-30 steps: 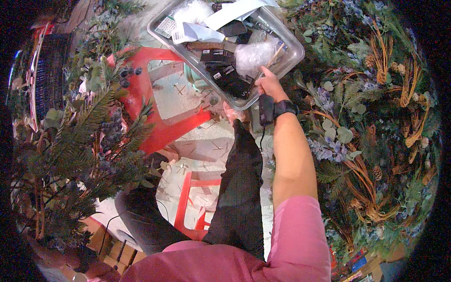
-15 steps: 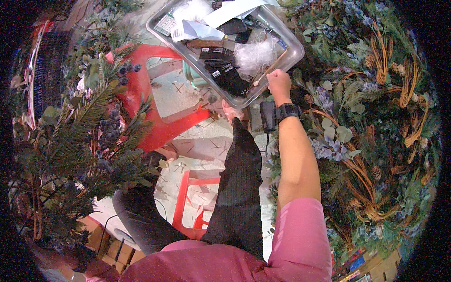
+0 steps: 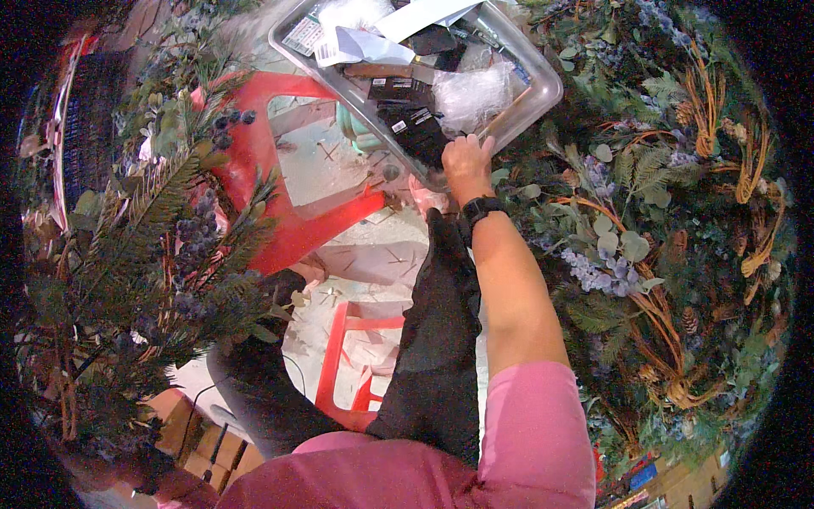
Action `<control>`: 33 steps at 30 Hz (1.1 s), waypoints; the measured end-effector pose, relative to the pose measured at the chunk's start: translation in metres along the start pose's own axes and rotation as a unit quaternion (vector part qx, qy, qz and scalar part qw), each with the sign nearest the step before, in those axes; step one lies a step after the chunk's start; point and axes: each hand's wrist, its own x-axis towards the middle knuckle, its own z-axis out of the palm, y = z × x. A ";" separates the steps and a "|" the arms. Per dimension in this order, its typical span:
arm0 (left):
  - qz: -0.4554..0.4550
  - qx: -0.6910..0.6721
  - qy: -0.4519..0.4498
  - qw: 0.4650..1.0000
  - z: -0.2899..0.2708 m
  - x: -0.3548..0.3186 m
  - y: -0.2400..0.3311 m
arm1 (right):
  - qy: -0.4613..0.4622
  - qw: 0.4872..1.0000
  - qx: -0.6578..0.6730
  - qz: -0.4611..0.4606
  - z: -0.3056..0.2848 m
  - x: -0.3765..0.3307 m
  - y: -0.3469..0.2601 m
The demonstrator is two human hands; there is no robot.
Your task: The recorder is assembling artificial foliage and berries into decorative bundles or wreaths.
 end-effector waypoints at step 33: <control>-0.036 -0.074 -0.023 0.996 0.038 -0.011 0.087 | -0.057 0.919 0.334 0.201 -0.010 0.043 -0.042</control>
